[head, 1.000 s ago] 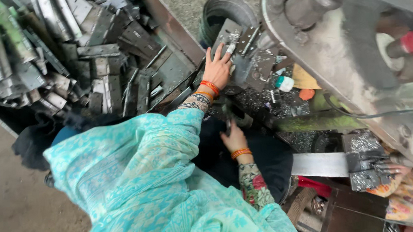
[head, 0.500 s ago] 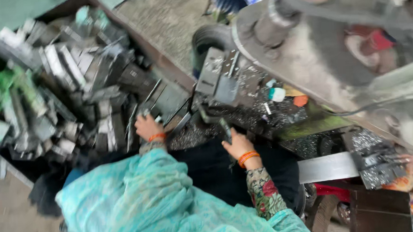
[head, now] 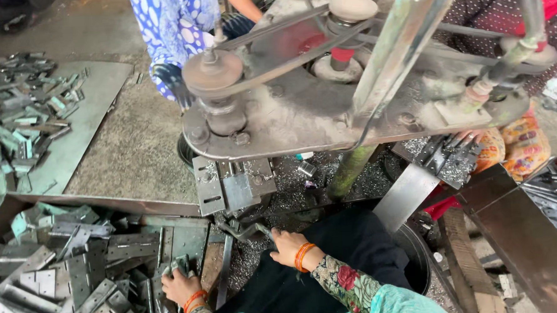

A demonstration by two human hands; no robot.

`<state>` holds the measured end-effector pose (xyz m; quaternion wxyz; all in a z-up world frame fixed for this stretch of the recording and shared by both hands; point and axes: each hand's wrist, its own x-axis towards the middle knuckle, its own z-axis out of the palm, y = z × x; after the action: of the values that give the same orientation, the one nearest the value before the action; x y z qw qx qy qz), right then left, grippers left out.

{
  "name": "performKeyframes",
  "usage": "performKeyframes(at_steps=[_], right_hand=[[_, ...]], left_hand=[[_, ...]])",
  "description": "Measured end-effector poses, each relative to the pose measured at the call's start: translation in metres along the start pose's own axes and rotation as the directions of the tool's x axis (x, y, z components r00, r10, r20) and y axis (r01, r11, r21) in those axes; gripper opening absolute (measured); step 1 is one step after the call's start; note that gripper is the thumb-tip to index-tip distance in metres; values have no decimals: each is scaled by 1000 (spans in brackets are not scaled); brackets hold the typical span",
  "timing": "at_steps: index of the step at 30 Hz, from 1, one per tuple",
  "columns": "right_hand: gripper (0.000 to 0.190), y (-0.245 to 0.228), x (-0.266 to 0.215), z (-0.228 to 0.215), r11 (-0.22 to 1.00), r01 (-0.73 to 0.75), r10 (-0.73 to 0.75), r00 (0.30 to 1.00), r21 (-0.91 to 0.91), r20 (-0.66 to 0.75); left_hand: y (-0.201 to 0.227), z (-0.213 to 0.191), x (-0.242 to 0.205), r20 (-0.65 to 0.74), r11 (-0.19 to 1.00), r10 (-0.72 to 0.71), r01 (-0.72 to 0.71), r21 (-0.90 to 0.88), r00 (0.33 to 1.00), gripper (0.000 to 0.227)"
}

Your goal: The person repeatedly picks metal brackets from a bin, places them into a press machine, and operates the lever to process them. The person handles the brackets one at a time, positioning each piece before actuating the machine.

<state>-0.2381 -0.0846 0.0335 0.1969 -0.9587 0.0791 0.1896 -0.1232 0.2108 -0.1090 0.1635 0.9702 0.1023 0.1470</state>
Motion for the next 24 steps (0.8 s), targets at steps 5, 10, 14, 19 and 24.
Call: performKeyframes(at_steps=[5,10,14,19,24], right_hand=[[82,3,-1,5,1000,-11,11,1000,-4,17],[84,0,6,9,1000,-11,11,1000,-3,5],[83,4,6,12,1000,-7,7,1000,-7,-23],[82,0,6,13,1000,-29,29,1000,-5,0],[78,0,1,3,999,-34,34,999,-4,9]], left_hand=[[7,-11,-5,-49,987,-68,60,-151,996,46],[7,-11,3,19,999,-22,21,26,1000,35],[6,-4,-1,34,994,8,-5,-105,999,38],[-8,9,7,-2,972,-81,79,-222,997,51],[-18,24,50,229,286,-421,368,-885,878,53]])
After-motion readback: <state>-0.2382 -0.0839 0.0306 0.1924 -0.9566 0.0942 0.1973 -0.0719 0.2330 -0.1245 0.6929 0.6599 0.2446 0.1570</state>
